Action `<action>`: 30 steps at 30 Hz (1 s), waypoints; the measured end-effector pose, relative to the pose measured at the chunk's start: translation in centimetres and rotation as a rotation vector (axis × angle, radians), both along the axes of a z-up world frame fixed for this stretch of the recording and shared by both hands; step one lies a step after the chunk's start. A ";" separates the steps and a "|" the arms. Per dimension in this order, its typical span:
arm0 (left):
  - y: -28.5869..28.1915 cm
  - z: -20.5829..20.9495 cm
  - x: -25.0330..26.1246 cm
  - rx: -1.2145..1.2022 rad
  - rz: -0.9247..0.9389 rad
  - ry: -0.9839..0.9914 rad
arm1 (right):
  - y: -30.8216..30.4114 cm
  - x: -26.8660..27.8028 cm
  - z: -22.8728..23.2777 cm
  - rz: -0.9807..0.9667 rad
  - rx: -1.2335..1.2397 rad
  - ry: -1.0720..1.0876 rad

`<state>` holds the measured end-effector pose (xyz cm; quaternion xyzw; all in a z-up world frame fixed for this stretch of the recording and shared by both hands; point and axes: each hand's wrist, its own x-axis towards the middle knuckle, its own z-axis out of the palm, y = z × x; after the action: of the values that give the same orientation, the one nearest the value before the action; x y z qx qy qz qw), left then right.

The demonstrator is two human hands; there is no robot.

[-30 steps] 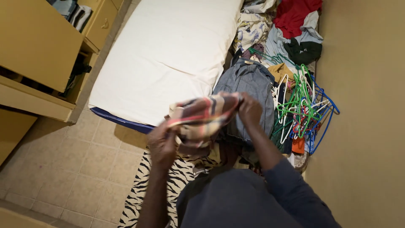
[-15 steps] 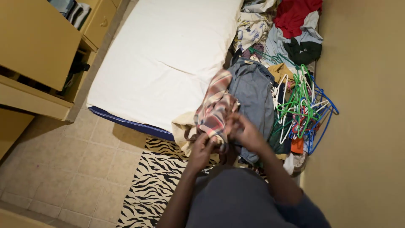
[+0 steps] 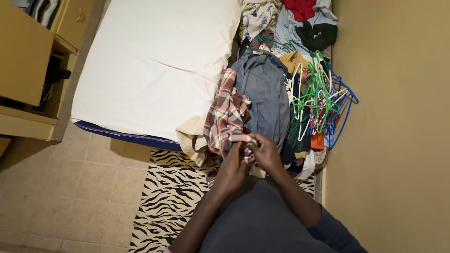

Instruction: Buttoning a plaid shirt and putting it on a hanger.

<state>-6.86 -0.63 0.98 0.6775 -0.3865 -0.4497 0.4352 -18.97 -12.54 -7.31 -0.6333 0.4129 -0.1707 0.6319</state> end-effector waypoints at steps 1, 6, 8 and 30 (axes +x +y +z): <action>0.3 -0.5 0.1 0.000 0.007 -0.002 | 0.0 0.3 0.8 0.007 0.000 -0.002; -0.2 -2.8 1.1 0.037 -0.043 -0.060 | 1.2 2.3 5.4 -0.051 0.044 0.033; -1.8 -7.9 1.9 0.142 0.059 0.299 | 1.4 2.6 5.5 0.016 -0.318 -0.004; -4.8 -27.5 -0.9 0.349 -0.480 -0.536 | 1.2 1.0 3.5 0.100 -0.599 0.018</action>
<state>-7.80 -5.45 -26.56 0.7249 -0.5516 -0.4048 0.0797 -17.96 -11.33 -3.83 -0.8125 0.3182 -0.2476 0.4210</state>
